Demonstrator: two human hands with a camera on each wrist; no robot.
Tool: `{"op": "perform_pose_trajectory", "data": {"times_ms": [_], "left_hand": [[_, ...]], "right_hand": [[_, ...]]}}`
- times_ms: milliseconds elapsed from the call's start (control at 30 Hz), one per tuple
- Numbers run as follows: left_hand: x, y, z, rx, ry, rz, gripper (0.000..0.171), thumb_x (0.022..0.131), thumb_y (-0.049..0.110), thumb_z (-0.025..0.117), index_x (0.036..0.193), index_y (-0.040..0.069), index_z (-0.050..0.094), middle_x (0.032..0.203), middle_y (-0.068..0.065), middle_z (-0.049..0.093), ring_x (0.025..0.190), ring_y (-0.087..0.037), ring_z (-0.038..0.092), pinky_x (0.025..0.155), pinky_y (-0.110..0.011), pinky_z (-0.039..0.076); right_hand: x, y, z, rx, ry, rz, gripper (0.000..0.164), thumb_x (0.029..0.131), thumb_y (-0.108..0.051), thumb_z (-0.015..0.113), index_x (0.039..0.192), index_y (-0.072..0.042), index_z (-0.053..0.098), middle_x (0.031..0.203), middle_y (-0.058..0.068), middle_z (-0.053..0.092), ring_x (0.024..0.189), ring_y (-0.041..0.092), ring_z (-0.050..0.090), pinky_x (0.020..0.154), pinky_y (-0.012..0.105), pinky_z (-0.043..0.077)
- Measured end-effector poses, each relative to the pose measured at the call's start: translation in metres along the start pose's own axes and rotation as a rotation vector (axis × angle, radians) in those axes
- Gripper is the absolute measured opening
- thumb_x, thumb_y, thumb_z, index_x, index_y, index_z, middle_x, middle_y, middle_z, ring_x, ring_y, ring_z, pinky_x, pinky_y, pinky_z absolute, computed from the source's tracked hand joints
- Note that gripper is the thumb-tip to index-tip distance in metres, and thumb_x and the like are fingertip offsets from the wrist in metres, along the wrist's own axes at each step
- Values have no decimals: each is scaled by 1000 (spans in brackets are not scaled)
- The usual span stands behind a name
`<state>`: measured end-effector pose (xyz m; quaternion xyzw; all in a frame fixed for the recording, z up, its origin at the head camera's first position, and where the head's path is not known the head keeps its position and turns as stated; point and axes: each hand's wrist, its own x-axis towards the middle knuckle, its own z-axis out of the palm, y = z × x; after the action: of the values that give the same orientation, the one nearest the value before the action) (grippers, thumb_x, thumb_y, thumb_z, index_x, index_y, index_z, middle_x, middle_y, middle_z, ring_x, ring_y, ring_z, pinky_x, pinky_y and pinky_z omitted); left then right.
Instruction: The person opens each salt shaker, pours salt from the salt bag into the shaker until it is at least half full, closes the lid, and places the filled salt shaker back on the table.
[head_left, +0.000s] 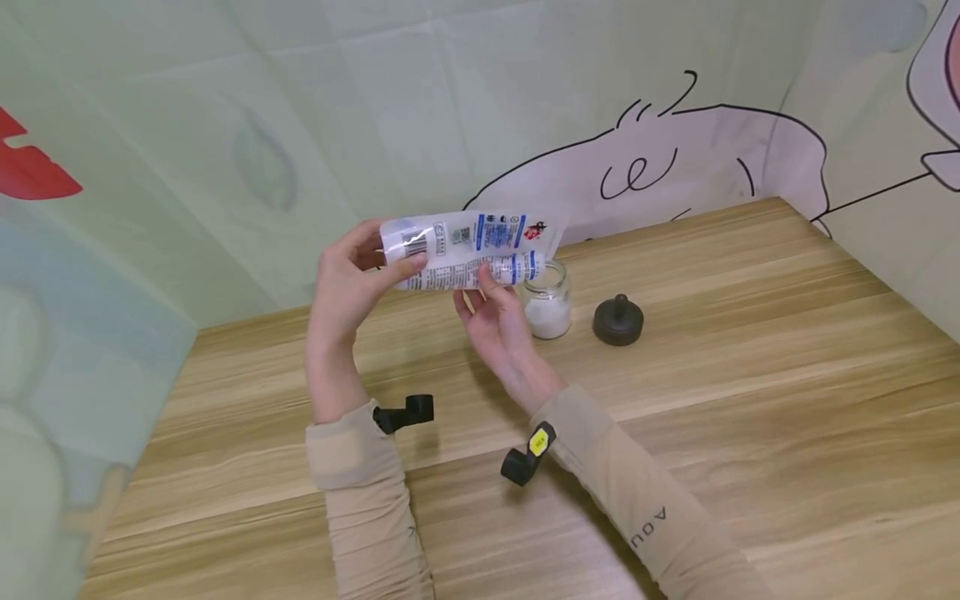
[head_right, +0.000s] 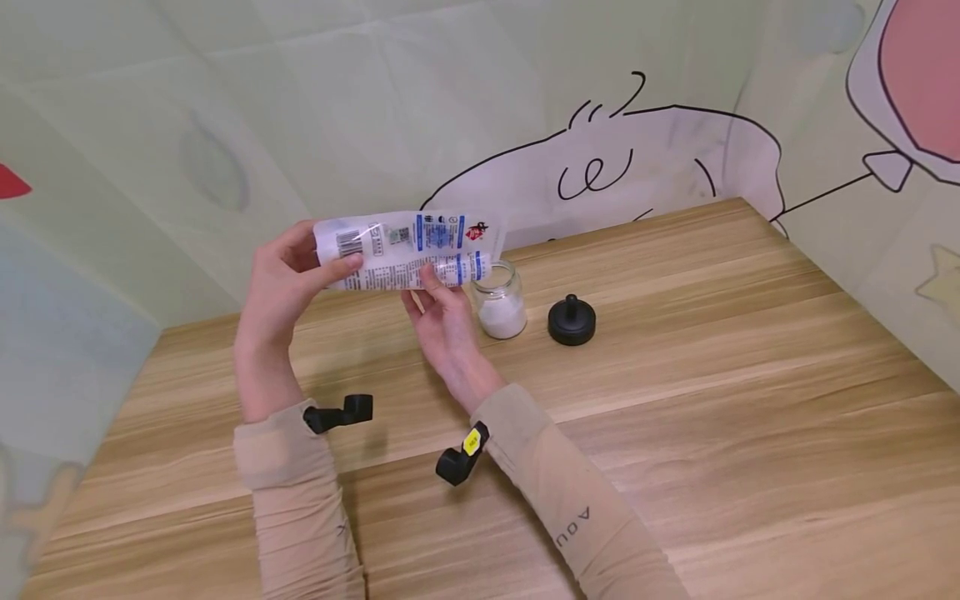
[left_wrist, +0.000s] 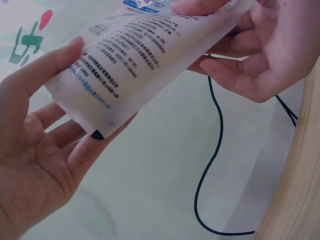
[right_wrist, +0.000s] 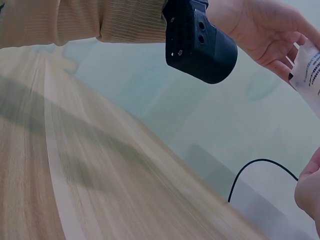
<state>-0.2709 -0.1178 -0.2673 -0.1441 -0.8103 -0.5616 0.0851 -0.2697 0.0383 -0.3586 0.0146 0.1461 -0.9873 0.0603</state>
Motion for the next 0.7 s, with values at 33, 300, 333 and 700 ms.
{"op": "perform_pose_trajectory", "data": {"times_ms": [33, 300, 333, 700], "left_hand": [[0, 0, 0, 0, 0, 1, 43, 79, 20, 79, 119, 12, 65, 105, 0, 69, 89, -14, 63, 72, -21, 52], [1, 0, 1, 9, -2, 10, 43, 79, 20, 79, 119, 11, 65, 104, 1, 69, 88, -13, 63, 72, -21, 52], [1, 0, 2, 10, -2, 10, 43, 79, 21, 79, 119, 11, 65, 104, 1, 69, 88, -13, 63, 72, -21, 52], [1, 0, 4, 24, 0, 6, 44, 79, 21, 78, 120, 12, 65, 104, -1, 69, 87, -14, 62, 72, -22, 51]], "right_hand": [[0, 0, 0, -1, -2, 1, 30, 89, -19, 62, 118, -28, 59, 114, -8, 67, 109, 9, 56, 101, 27, 40], [0, 0, -1, -4, 4, -6, 29, 88, -20, 63, 116, -27, 60, 112, -9, 67, 106, 8, 57, 100, 26, 41], [0, 0, -1, -2, 6, -9, 30, 87, -20, 64, 116, -27, 60, 111, -9, 67, 106, 8, 57, 99, 26, 41], [0, 0, -2, 26, 31, -10, 35, 79, -19, 71, 112, -26, 61, 109, -8, 68, 101, 9, 60, 99, 27, 41]]}}
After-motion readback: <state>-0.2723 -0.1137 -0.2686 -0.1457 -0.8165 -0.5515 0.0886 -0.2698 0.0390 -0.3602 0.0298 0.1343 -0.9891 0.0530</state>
